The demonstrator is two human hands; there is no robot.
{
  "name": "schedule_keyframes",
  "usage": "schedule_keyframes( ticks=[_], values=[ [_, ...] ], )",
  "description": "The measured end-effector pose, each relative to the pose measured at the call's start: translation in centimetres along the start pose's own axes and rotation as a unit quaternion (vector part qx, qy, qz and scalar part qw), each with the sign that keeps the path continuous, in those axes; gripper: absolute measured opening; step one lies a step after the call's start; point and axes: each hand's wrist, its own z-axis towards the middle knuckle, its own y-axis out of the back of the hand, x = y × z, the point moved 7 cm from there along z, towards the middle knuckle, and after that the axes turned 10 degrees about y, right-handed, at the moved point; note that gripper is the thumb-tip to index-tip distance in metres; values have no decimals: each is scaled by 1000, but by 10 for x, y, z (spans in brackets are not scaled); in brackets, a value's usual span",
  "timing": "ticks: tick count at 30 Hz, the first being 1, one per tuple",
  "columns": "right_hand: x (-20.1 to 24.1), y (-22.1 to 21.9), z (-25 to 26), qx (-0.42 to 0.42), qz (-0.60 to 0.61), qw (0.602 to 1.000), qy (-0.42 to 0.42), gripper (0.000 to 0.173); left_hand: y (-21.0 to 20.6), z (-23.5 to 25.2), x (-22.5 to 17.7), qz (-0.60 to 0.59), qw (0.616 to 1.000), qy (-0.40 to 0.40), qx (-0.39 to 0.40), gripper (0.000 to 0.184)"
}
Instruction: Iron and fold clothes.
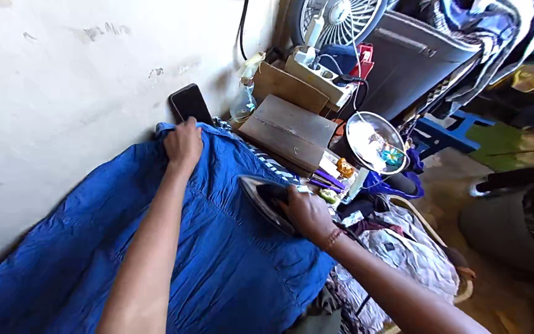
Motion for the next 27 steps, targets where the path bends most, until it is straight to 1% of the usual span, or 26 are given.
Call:
schedule_keyframes(
  ticks=[3,5,7,10,12,14,15,17,19,20,21,22,23,24,25,26,27],
  values=[
    [24,11,43,-13,13,1000,9,44,17,8,9,-25,999,9,-27,28],
    [35,16,62,-40,23,999,25,40,13,12,11,-33,999,-4,-29,26],
    [39,16,69,-53,23,998,31,39,2,15,12,-42,999,-15,-29,26],
    [40,19,72,-56,19,998,31,40,-3,19,15,-46,998,-19,-39,27],
    [43,22,76,-73,27,996,37,41,-5,13,17,-42,998,-33,-43,26],
    [47,28,87,-85,30,995,39,42,-3,-2,12,-56,995,-54,-57,32],
    [51,31,95,-77,23,996,37,42,-2,-17,8,-73,993,-68,-65,38],
    [59,36,105,-80,22,996,42,43,-10,-67,0,-90,988,-104,-65,45],
    [64,37,108,-77,30,996,42,44,-45,-120,8,-99,980,-158,-76,41],
    [64,35,105,-74,39,996,42,45,-66,-146,23,-92,978,-168,-79,39],
    [61,29,96,-71,55,995,48,47,-83,-171,45,-73,982,-156,-75,41],
    [57,18,83,-73,71,993,63,49,-93,-195,73,-47,989,-125,-67,45],
    [53,7,66,-49,73,994,72,52,-97,-215,103,-10,994,-90,-65,51],
    [48,-2,49,-6,58,996,72,55,-97,-230,128,27,995,-60,-73,58],
    [46,-7,33,32,31,997,67,57,-96,-242,144,58,994,-39,-88,62],
    [44,-8,25,49,6,997,62,56,-96,-249,151,70,992,-24,-99,64],
    [45,-7,25,46,-5,997,61,53,-97,-253,152,75,992,-13,-104,64]
  ],
)
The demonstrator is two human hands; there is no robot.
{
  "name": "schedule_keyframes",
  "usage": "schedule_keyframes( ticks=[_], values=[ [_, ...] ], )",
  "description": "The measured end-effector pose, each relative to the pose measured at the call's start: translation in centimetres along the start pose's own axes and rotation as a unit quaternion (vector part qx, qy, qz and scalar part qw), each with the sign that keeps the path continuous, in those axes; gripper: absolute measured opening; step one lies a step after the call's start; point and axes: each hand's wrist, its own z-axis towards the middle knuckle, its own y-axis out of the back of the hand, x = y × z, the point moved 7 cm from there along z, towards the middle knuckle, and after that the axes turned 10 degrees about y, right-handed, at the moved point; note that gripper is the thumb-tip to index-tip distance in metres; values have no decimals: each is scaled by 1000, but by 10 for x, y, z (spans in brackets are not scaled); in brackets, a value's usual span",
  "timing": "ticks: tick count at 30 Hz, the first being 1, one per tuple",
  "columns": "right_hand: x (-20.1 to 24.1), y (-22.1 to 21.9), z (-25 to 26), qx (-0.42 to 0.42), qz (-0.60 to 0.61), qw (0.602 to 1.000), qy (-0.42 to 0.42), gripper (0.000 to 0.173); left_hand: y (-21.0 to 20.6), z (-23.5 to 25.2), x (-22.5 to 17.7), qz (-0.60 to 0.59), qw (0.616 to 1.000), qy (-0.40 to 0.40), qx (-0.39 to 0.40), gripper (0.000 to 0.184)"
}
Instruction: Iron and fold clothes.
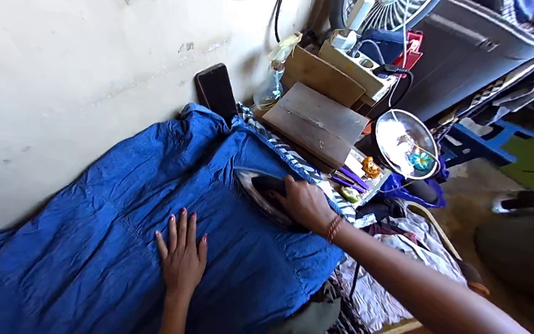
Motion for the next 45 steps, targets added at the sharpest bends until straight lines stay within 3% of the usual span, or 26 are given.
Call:
schedule_keyframes(
  ticks=[3,6,8,10,13,15,18,21,25,28,30,31,35,37,39,40,42,44,45],
  values=[
    [11,16,33,-76,7,997,5,46,1,9,-6,-9,1000,14,13,62],
    [28,42,71,-95,12,995,3,51,24,2,-29,-122,992,12,27,52],
    [29,43,74,-58,20,998,16,58,52,-35,-58,-199,979,-7,47,37],
    [28,32,41,-46,46,996,64,62,73,-81,-87,-278,954,-28,108,21],
    [26,-22,-72,-5,-27,994,106,64,65,-141,-104,-427,844,-1,324,21],
    [2,-63,-134,-43,-77,989,120,58,40,-176,-102,-462,770,17,439,25],
    [-62,-55,-139,-86,-60,994,7,55,17,-210,-91,-492,695,83,518,39],
    [-108,-24,-114,-96,25,985,-140,61,15,-223,-86,-590,599,170,513,49],
    [-83,-48,-127,-17,17,995,-96,63,9,-227,-90,-701,438,316,465,50],
    [-84,-26,-103,-47,6,993,-109,60,7,-234,-94,-727,318,450,408,40],
    [-89,-14,-78,-93,13,989,-113,58,10,-237,-96,-726,287,490,389,42],
    [-86,-14,-73,-98,12,990,-104,58,11,-238,-95,-728,295,492,376,40],
    [-90,-17,-85,-56,-2,995,-85,59,17,-228,-93,-747,407,441,286,30],
    [-113,-11,-85,-76,5,991,-106,58,19,-216,-100,-727,430,442,303,36],
    [-125,0,-79,-84,20,990,-108,59,24,-187,-96,-692,506,418,299,45],
    [-124,8,-82,-89,26,991,-101,58,30,-167,-85,-671,557,406,273,50],
    [-104,25,-98,-120,28,990,-67,57,44,-118,-52,-651,624,390,185,49],
    [-71,33,-119,-157,10,988,2,56,55,-71,-12,-634,657,398,91,38],
    [-50,30,-127,-171,-7,984,53,58,58,-53,6,-620,674,393,80,33]
  ],
)
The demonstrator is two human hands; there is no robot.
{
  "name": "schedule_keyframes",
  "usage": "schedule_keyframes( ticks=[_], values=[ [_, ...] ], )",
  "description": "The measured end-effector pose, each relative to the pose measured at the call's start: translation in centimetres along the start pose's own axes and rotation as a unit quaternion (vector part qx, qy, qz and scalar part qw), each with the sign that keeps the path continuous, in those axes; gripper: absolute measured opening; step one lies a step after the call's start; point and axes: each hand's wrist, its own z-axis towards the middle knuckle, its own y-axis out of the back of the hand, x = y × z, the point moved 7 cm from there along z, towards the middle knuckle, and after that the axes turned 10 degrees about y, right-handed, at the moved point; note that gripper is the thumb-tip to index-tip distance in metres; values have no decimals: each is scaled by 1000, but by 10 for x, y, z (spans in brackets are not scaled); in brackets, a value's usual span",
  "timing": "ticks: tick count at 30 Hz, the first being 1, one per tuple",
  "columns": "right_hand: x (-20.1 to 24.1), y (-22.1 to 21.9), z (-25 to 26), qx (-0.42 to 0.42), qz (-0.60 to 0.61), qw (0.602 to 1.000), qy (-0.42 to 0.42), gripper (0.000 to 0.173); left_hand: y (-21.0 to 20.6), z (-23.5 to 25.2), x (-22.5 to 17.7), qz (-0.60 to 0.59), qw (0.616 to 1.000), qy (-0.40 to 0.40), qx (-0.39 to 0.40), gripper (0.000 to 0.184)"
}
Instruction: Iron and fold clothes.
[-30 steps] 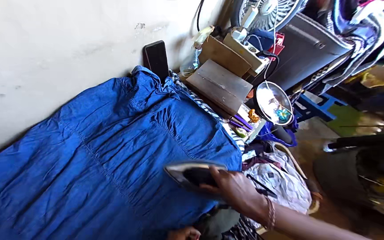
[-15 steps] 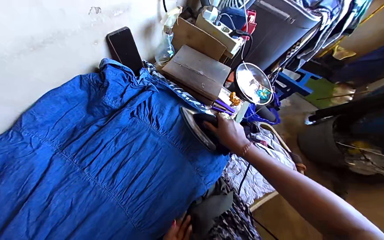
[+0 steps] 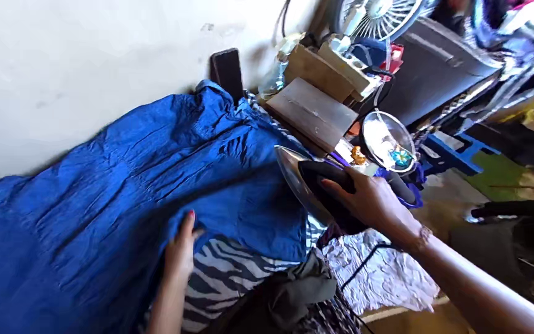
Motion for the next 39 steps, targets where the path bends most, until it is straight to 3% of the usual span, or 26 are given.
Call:
schedule_keyframes(
  ticks=[2,4,6,8,11,15,22,27,30,32,36,39],
  values=[
    [53,-14,-5,32,-6,995,93,61,15,27,-23,81,996,-12,24,32],
    [107,-49,0,148,-10,980,130,60,27,47,-35,212,976,1,38,32],
    [148,-92,13,252,-13,960,121,59,40,63,-40,351,936,14,10,34],
    [165,-118,16,260,-22,960,101,55,54,77,-38,402,915,21,-20,36],
    [143,-121,-1,191,-40,975,106,46,64,85,-34,372,927,19,-41,30],
    [107,-103,25,207,-68,976,14,47,57,76,-29,276,960,30,26,21],
    [106,-114,-22,222,-51,972,48,42,56,85,-25,203,978,-21,-34,18],
    [124,-118,-12,261,-54,963,37,42,53,87,-22,215,976,-25,-33,21],
    [116,-121,-44,184,-43,977,99,35,62,35,-39,323,945,-3,57,36],
    [118,-118,-42,199,-48,973,110,33,64,-10,-53,398,913,-73,56,34],
    [127,-115,9,206,-55,966,147,32,30,-66,-45,412,878,-239,51,25],
    [88,-102,23,207,-73,972,88,35,16,-83,-23,444,847,-293,10,22]
  ],
)
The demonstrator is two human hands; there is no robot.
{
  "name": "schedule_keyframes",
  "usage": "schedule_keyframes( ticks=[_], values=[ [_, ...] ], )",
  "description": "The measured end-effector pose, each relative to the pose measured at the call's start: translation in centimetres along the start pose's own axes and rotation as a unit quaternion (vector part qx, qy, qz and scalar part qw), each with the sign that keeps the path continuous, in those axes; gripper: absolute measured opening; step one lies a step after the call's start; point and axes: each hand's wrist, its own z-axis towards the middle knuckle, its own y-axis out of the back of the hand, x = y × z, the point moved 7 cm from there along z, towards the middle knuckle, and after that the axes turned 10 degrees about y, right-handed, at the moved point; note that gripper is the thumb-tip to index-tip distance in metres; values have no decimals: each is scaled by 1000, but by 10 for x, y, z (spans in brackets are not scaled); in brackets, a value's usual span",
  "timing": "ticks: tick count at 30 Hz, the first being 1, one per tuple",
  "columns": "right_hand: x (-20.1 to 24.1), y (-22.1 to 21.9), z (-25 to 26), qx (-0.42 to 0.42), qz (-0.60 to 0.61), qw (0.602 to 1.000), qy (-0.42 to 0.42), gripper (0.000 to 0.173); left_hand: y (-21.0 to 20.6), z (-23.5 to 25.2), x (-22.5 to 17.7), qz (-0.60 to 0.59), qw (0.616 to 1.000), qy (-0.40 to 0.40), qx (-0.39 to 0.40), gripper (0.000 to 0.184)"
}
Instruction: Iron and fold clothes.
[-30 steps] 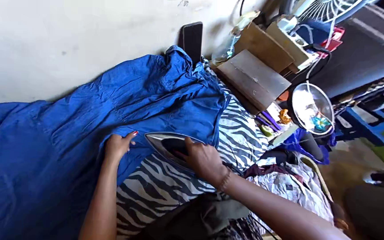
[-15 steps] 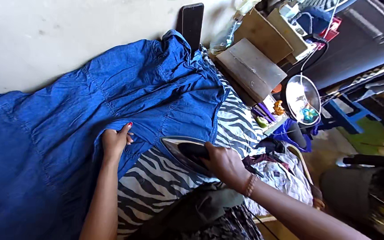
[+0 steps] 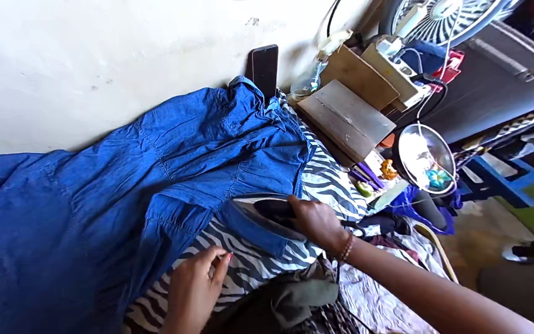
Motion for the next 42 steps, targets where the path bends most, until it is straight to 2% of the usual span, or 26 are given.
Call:
schedule_keyframes(
  ticks=[3,4,7,10,12,14,15,16,17,18,20,21,22,23,24,25,26,28,30,31,33,35,36,39,40,42],
  values=[
    [-44,7,-9,19,7,996,-87,40,-28,-17,-15,51,998,-42,-6,14],
    [-51,7,-12,23,7,995,-101,40,-44,-19,-22,72,995,-75,-1,18],
    [-64,8,-19,27,21,992,-124,41,-100,-12,-35,160,968,-194,-5,48],
    [-90,11,-32,17,39,989,-139,43,-129,0,-37,228,935,-269,-48,51],
    [-116,21,-49,9,48,989,-142,49,-136,8,-41,245,929,-273,-41,56],
    [-145,43,-70,-36,44,989,-139,56,-140,21,-53,227,947,-225,28,44],
    [-159,55,-83,-64,42,986,-147,58,-143,26,-63,204,958,-166,116,38],
    [-171,67,-97,-99,39,981,-160,59,-147,29,-78,169,954,-90,229,35],
    [-184,79,-112,-139,35,975,-169,61,-151,29,-97,122,943,-46,308,35],
    [-195,89,-125,-177,34,967,-178,62,-158,25,-120,63,935,-35,348,34],
    [-212,104,-145,-233,40,953,-189,65,-181,8,-166,-98,920,-67,374,31],
    [-217,108,-152,-252,44,949,-186,66,-196,-6,-185,-192,892,-90,399,32],
    [-220,109,-156,-263,51,946,-182,64,-209,-24,-201,-275,842,-117,449,44],
    [-218,110,-159,-268,61,946,-175,60,-215,-44,-213,-327,775,-133,525,60],
    [-212,109,-160,-268,70,946,-167,58,-211,-62,-221,-355,713,-142,587,66],
    [-201,107,-159,-265,81,948,-158,56,-198,-72,-222,-364,678,-154,620,64],
    [-186,103,-156,-259,91,950,-148,55,-178,-73,-216,-372,679,-177,608,55],
    [-145,81,-142,-210,117,963,-123,54,-129,-49,-185,-381,756,-209,490,31],
    [-97,44,-120,-118,133,980,-93,54,-84,-9,-149,-357,852,-190,333,29],
    [-73,21,-109,-89,120,987,-64,53,-68,8,-137,-329,887,-188,263,29],
    [-39,-23,-95,-129,72,989,7,47,-50,29,-126,-267,925,-205,175,28],
    [-50,-34,-89,-198,57,979,-2,46,-46,37,-120,-223,939,-219,146,26],
    [-73,-28,-88,-197,69,977,-44,48,-48,36,-115,-209,943,-219,143,26],
    [-152,-9,-91,-145,124,959,-208,56,-66,24,-89,-156,958,-200,137,25],
    [-164,-11,-97,-126,135,953,-240,57,-74,18,-80,-127,965,-189,129,25],
    [-157,-17,-106,-102,140,954,-245,56,-94,6,-64,-51,977,-172,113,29]
  ],
)
